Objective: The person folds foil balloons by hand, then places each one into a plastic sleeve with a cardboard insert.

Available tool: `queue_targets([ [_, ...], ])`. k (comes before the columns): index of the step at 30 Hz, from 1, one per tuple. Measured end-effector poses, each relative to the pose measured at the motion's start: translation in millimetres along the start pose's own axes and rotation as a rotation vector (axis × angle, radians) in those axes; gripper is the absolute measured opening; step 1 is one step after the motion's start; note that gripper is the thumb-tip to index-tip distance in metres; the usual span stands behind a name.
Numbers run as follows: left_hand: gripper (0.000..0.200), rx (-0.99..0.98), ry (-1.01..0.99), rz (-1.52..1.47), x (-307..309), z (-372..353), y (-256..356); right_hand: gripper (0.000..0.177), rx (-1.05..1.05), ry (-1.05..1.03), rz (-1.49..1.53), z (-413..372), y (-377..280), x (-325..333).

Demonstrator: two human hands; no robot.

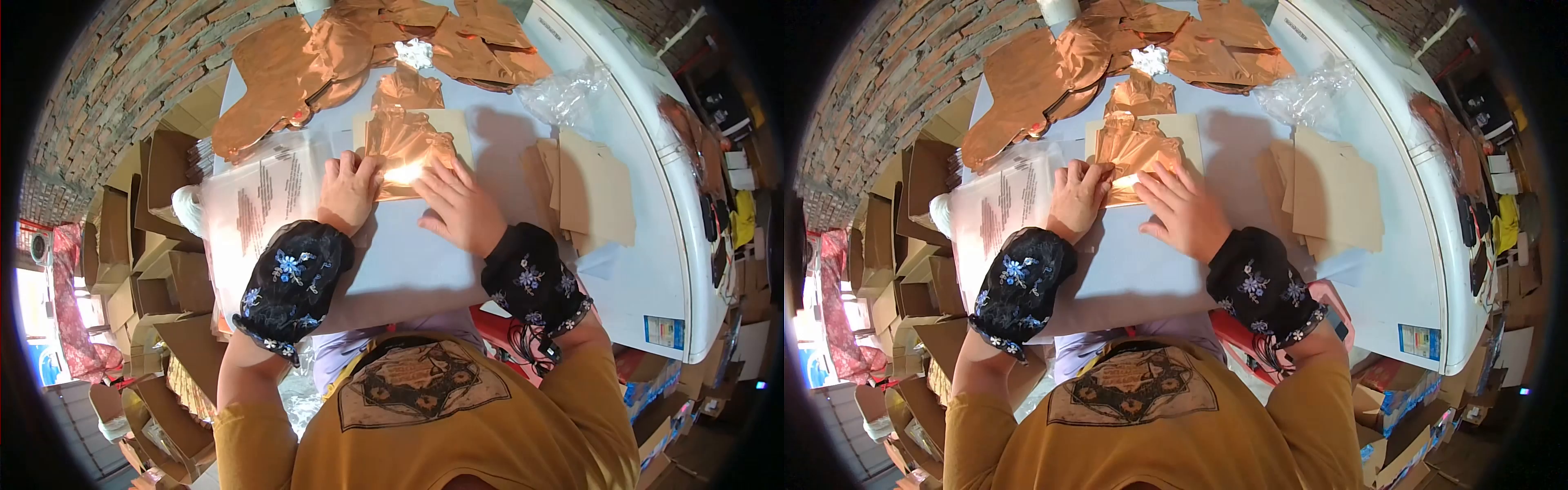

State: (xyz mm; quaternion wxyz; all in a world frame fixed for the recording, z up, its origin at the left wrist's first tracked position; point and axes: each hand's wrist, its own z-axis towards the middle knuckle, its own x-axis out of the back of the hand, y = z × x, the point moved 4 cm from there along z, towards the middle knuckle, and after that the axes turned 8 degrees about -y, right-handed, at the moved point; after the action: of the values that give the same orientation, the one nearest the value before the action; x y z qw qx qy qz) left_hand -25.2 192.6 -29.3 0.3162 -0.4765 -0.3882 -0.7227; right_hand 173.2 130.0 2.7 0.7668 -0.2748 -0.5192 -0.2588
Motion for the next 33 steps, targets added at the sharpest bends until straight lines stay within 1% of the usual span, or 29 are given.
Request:
queue_targets([
  [3,0.028,0.001,0.006,-0.009,2,0,0,0.067,-0.056,-0.075,0.08,-12,6,-16],
  [4,0.028,0.007,0.006,-0.013,2,0,0,0.067,-0.057,-0.074,0.084,-13,7,-17],
  [7,0.029,0.114,-0.055,-0.159,9,8,-7,0.069,-0.065,-0.073,0.094,-13,5,-17],
  [8,0.03,0.057,0.045,-0.076,16,4,2,0.068,-0.066,-0.081,0.094,-12,4,-16],
  [9,0.032,0.001,0.143,0.008,37,-2,24,0.068,-0.07,-0.09,0.095,-13,5,-16],
  [10,0.039,-0.111,0.102,-0.06,42,-11,40,0.067,-0.061,-0.071,0.065,-13,5,-17],
  [11,0.051,-0.207,0.069,-0.068,46,-22,61,0.067,-0.051,-0.056,0.037,-14,6,-20],
  [13,0.062,-0.289,-0.1,0.14,28,-38,81,0.067,-0.033,-0.048,0.005,-14,6,-22],
  [17,0.067,-0.233,-0.083,0.07,2,-45,71,0.066,-0.04,-0.057,0.022,-12,6,-18],
  [21,0.068,-0.207,-0.089,0.011,2,-46,70,0.062,-0.089,-0.054,0.083,-20,10,-17],
  [24,0.069,-0.191,-0.127,0.01,1,-44,70,0.058,-0.191,-0.127,-0.015,-40,24,-7],
  [27,0.069,-0.178,-0.13,0.028,1,-45,70,0.05,-0.301,0.082,0.034,-51,50,-7],
  [30,0.069,-0.166,-0.127,0.049,-2,-47,70,0.042,-0.655,0.095,0.082,-30,79,-4],
  [33,0.069,-0.156,-0.114,0.074,-3,-48,70,0.037,-0.716,0.301,0.027,-3,96,-18],
])
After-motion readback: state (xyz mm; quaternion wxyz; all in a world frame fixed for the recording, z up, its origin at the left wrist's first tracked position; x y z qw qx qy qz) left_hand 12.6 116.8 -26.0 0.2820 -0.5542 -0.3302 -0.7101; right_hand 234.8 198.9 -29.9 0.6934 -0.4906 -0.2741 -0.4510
